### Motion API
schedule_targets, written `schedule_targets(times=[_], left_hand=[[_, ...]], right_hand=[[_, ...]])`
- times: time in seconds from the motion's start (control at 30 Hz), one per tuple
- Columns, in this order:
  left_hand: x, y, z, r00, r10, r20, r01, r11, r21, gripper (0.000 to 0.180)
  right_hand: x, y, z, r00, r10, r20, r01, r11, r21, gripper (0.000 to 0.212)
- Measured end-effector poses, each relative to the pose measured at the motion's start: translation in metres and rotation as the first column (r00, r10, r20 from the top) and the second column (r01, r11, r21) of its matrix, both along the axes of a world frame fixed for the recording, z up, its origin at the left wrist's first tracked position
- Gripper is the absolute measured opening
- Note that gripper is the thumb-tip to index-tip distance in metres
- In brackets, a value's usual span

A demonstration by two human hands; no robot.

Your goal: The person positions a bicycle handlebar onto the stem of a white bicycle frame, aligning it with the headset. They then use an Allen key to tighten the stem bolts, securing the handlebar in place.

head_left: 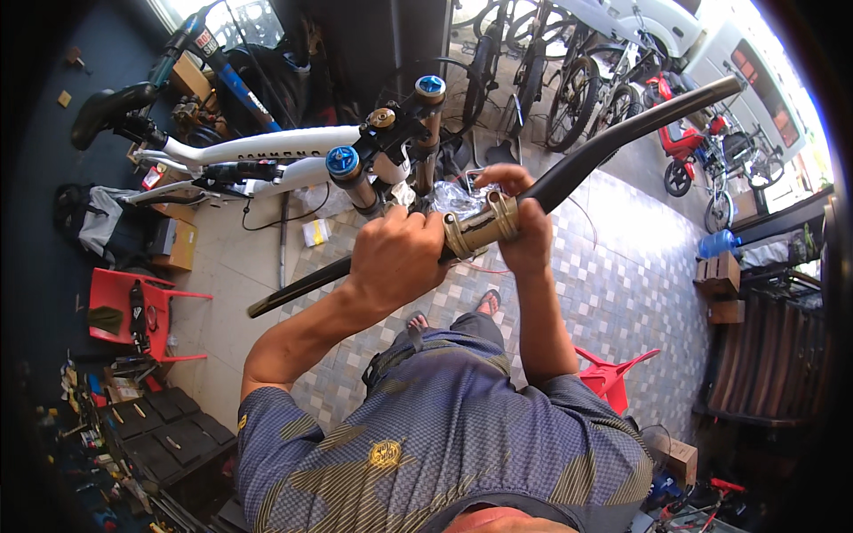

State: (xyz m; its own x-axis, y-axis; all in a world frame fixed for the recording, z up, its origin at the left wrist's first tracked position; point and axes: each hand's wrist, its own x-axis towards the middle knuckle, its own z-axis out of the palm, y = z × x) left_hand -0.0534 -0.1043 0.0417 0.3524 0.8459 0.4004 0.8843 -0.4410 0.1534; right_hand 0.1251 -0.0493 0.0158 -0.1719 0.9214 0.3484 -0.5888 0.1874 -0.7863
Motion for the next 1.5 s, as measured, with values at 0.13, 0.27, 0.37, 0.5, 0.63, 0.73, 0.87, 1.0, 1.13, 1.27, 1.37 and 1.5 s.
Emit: schedule_targets(times=[0.13, 0.27, 0.37, 0.5, 0.63, 0.73, 0.87, 1.0, 1.13, 1.27, 1.37, 1.5], left_hand=[[-0.022, -0.007, 0.014, 0.976, 0.093, -0.195, -0.076, 0.993, 0.094, 0.038], [-0.033, -0.003, 0.029, 0.969, 0.121, -0.216, -0.084, 0.982, 0.17, 0.038], [-0.04, 0.001, 0.048, 0.972, 0.124, -0.201, -0.073, 0.968, 0.242, 0.041], [-0.049, 0.017, 0.06, 0.958, 0.145, -0.247, -0.063, 0.947, 0.314, 0.052], [-0.051, 0.027, 0.071, 0.948, 0.189, -0.256, -0.098, 0.938, 0.332, 0.06], [-0.044, 0.03, 0.073, 0.935, 0.256, -0.247, -0.179, 0.939, 0.294, 0.063], [-0.035, 0.027, 0.069, 0.896, 0.39, -0.213, -0.338, 0.909, 0.243, 0.069], [-0.01, 0.017, 0.067, 0.847, 0.532, -0.001, -0.525, 0.836, 0.163, 0.073], [0.009, 0.017, 0.036, 0.773, 0.588, 0.238, -0.629, 0.757, 0.175, 0.075], [0.023, 0.021, 0.008, 0.69, 0.605, 0.397, -0.723, 0.599, 0.345, 0.073], [0.035, 0.02, -0.001, 0.611, 0.561, 0.558, -0.747, 0.642, 0.172, 0.07], [0.045, 0.027, -0.007, 0.521, 0.513, 0.682, -0.737, 0.673, 0.056, 0.074]], right_hand=[[0.042, 0.026, 0.021, 0.994, -0.08, 0.077, 0.078, 0.997, 0.024, 0.063], [0.05, 0.045, 0.048, 0.894, -0.122, 0.43, 0.148, 0.989, -0.026, 0.04], [0.048, 0.063, 0.062, 0.862, -0.055, 0.504, 0.056, 0.998, 0.013, 0.038], [0.04, 0.103, 0.054, 0.882, -0.007, 0.471, 0.034, 0.998, -0.048, 0.035], [0.021, 0.131, 0.054, 0.903, 0.086, 0.421, -0.014, 0.985, -0.172, 0.039], [0.012, 0.154, 0.046, 0.897, 0.175, 0.405, -0.098, 0.974, -0.203, 0.04], [0.003, 0.17, 0.047, 0.886, 0.189, 0.423, -0.106, 0.971, -0.212, 0.04], [-0.002, 0.19, 0.041, 0.904, 0.252, 0.344, -0.182, 0.957, -0.225, 0.037], [-0.01, 0.2, 0.037, 0.868, 0.358, 0.343, -0.297, 0.929, -0.22, 0.036], [-0.014, 0.199, 0.035, 0.844, 0.353, 0.403, -0.292, 0.934, -0.207, 0.038], [-0.016, 0.2, 0.032, 0.854, 0.365, 0.371, -0.307, 0.929, -0.209, 0.037], [-0.012, 0.203, 0.029, 0.847, 0.43, 0.312, -0.371, 0.9, -0.23, 0.033]])
